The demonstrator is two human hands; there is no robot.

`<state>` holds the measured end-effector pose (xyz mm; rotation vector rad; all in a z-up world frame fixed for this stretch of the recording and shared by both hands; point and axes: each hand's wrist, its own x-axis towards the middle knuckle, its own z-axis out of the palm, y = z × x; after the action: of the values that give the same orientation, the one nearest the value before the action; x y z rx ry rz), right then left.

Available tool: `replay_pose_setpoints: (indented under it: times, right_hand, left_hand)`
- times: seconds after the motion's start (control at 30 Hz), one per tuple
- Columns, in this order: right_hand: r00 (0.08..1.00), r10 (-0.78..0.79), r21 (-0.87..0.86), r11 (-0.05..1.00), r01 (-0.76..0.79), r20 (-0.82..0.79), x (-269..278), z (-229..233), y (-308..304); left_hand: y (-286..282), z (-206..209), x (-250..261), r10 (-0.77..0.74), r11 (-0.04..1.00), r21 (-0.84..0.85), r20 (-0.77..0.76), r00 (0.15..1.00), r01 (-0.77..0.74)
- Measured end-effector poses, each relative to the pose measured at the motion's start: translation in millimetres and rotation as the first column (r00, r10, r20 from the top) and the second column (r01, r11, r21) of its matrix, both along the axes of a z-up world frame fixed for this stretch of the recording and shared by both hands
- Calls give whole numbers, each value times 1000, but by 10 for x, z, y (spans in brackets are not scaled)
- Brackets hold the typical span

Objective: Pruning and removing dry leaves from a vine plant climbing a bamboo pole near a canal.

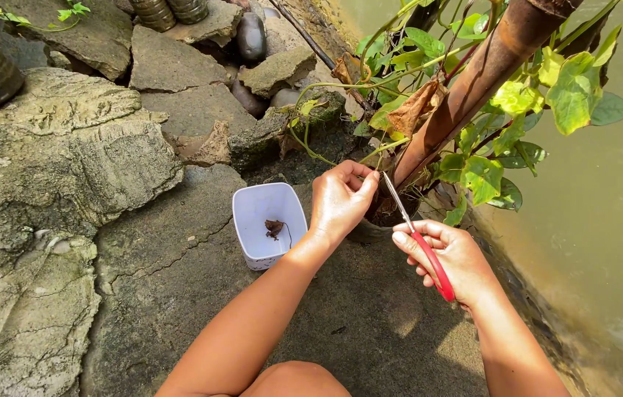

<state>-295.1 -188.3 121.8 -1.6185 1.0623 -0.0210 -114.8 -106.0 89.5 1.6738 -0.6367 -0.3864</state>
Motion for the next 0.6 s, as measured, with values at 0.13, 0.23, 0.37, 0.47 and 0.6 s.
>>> replay_pose_setpoints:
  times: [0.13,0.23,0.37,0.47,0.6]
  right_hand:
    - [999,8,17,1000,-8,37,32,-26,-74]
    - [995,-1,66,998,-5,96,37,1,-108]
    - [992,-12,194,981,-13,125,56,42,-159]
    - [993,9,222,974,-36,120,55,34,-187]
    - [985,84,242,963,-119,147,75,-9,-240]
  left_hand:
    - [19,-49,15,10,1000,17,40,999,-11]
    - [53,-65,35,-16,996,-87,49,999,20]
    - [99,42,74,-92,986,-148,-84,992,78]
    - [107,80,107,-175,976,-174,-247,953,134]
    - [94,66,121,-185,978,-134,-226,956,158]
